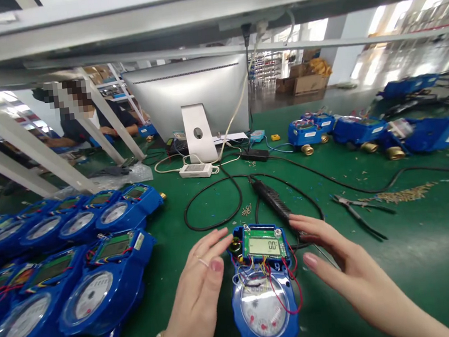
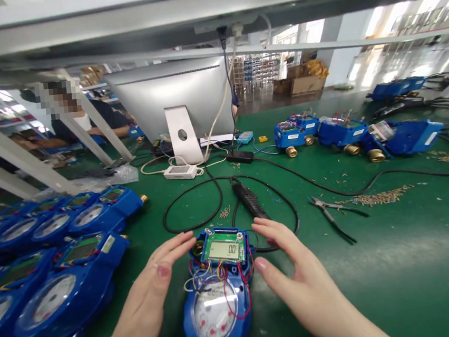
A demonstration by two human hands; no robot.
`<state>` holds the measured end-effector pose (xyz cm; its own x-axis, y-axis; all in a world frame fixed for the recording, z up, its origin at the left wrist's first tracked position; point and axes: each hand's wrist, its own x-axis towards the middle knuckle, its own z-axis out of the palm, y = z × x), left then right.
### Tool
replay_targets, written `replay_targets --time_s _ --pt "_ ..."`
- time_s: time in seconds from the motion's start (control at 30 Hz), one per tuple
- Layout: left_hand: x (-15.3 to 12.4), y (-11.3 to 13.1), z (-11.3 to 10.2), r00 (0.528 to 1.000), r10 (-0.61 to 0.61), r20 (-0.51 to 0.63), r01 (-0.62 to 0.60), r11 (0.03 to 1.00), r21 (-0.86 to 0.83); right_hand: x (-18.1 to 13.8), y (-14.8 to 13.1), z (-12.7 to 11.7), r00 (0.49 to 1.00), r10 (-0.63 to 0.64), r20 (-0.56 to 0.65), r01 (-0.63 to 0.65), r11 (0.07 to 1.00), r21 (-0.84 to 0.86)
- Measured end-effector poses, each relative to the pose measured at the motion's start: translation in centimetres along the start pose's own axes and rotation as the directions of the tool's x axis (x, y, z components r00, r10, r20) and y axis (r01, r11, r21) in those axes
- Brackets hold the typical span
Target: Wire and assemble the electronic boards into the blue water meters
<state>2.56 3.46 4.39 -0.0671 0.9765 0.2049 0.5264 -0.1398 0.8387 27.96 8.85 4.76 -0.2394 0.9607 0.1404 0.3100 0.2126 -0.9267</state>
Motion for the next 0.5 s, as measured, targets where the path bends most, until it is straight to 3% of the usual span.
replay_targets --time_s 0.13,0.27,0.4,0.5 --pt "1.3 1.3 0.7 0.998 0.032 0.061 -0.04 0.989 0.144 0.5 0.2 1.3 0.993 -0.102 0.067 0.112 0.98 -0.163" --pt "1.3 1.4 1.4 0.997 0.026 0.067 -0.037 0.985 0.17 0.6 0.1 2.2 0.982 -0.185 0.031 0.187 0.952 -0.243" --pt "0.1 1.3 1.6 0.999 0.032 -0.03 -0.034 0.998 -0.057 0.3 -1.2 2.3 0.964 -0.267 -0.01 0.255 0.93 -0.263" --pt "-0.9 2.0 2.0 0.996 -0.077 -0.044 0.06 0.947 -0.316 -0.1 -2.6 2.4 0.9 -0.434 -0.034 0.416 0.881 -0.224"
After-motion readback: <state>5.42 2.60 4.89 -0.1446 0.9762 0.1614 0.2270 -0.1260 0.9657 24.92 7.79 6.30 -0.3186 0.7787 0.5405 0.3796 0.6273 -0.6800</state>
